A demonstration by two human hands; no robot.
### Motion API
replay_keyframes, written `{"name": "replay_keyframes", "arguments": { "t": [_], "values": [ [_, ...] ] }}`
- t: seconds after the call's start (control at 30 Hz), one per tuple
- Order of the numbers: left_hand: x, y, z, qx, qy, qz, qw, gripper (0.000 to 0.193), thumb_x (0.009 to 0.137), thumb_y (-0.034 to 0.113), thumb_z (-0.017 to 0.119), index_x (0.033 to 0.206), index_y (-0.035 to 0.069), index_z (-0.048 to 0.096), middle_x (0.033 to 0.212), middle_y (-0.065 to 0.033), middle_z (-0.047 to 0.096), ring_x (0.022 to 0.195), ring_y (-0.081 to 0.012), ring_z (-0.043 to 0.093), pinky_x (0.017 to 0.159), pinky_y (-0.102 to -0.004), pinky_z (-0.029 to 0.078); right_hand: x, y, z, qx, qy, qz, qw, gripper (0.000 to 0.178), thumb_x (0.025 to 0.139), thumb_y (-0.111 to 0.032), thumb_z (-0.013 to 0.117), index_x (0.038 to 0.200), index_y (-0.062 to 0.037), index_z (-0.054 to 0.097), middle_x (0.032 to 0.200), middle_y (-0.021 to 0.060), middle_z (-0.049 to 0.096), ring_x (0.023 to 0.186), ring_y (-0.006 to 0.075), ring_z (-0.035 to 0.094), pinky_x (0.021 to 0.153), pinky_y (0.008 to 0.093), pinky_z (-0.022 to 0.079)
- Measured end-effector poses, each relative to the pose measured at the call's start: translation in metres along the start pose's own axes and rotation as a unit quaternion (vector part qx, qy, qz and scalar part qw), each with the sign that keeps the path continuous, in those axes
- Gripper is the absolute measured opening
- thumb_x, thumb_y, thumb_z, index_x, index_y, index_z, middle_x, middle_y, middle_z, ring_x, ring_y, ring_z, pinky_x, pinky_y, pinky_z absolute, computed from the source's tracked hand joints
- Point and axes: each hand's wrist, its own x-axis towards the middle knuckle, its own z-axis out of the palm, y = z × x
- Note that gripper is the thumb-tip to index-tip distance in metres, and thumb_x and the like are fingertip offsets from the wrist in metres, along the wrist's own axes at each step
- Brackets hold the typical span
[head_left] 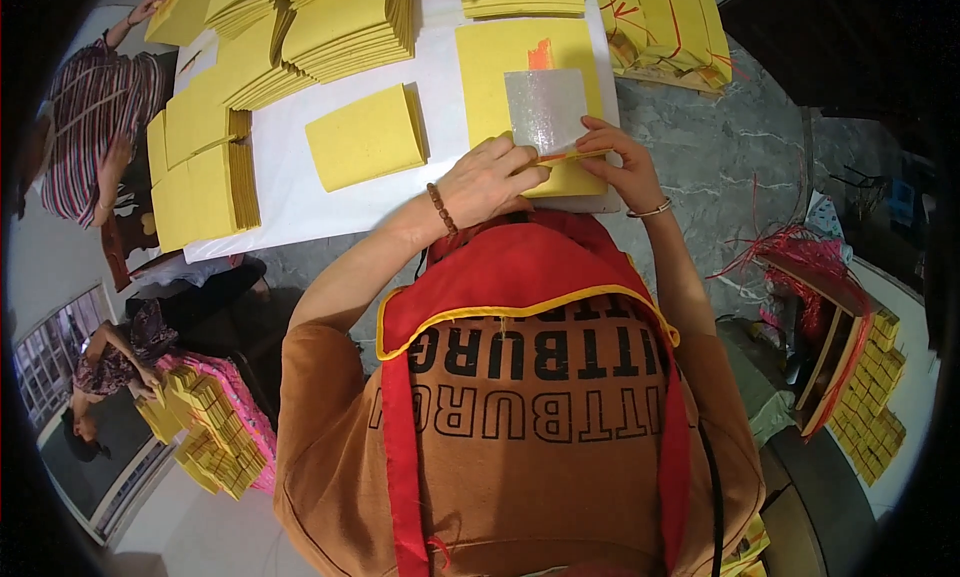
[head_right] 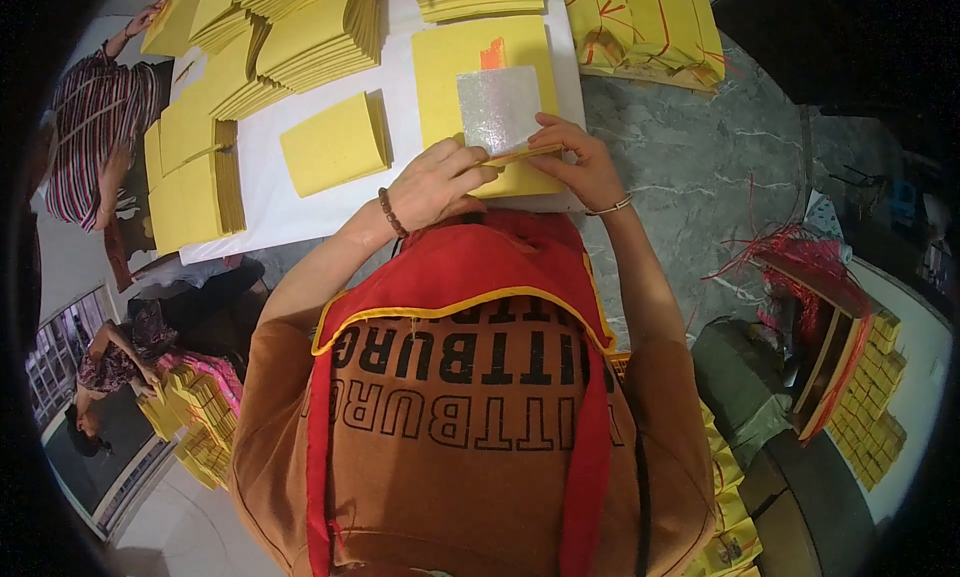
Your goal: Folding yellow paper sheets and stacking them into organized bundles.
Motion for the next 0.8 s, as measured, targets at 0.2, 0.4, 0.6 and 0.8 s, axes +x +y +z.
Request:
{"name": "replay_keyframes", "arguments": {
  "t": [0.2,0.4,0.6,0.8],
  "values": [
    [0.004,-0.005,-0.006,-0.05,-0.021,0.004,0.998,0.046,0.066,0.016,0.073,0.107,0.007,0.053,0.108,-0.0102,0.051,0.095,-0.0291,0.049,0.082,-0.0368,0.043,0.0,-0.003,-0.003,0.012,-0.004,0.028,1.0,0.016,0.078,-0.007,0.067,0.093,-0.0046,0.064,0.102,0.0051,0.063,0.12,0.0241,0.046,0.095,0.0324,0.037],
    [0.003,-0.011,-0.005,-0.045,0.021,0.049,0.998,0.03,0.075,0.014,0.064,0.102,0.009,0.053,0.104,-0.009,0.051,0.092,-0.0267,0.051,0.079,-0.035,0.046,0.001,-0.001,-0.005,0.019,-0.015,0.026,0.999,0.018,0.078,-0.007,0.066,0.096,-0.0045,0.064,0.105,0.0056,0.062,0.12,0.0239,0.046,0.096,0.0332,0.036],
    [0.003,-0.011,-0.003,-0.09,0.052,-0.03,0.994,0.023,0.077,0.006,0.057,0.1,0.007,0.055,0.104,-0.011,0.052,0.094,-0.0276,0.054,0.075,-0.0362,0.048,0.0,-0.005,-0.006,0.1,-0.011,0.004,0.995,0.02,0.079,-0.005,0.064,0.099,-0.004,0.064,0.107,0.0058,0.061,0.12,0.0239,0.046,0.098,0.0334,0.035],
    [0.002,-0.007,0.0,-0.006,0.02,0.041,0.999,0.035,0.074,0.007,0.063,0.108,0.008,0.055,0.105,-0.0089,0.053,0.092,-0.0255,0.051,0.081,-0.0348,0.045,0.001,-0.004,-0.004,0.012,-0.01,0.035,0.999,0.019,0.079,-0.005,0.064,0.098,-0.0045,0.064,0.107,0.0054,0.062,0.12,0.0219,0.046,0.098,0.0331,0.036]
  ]
}}
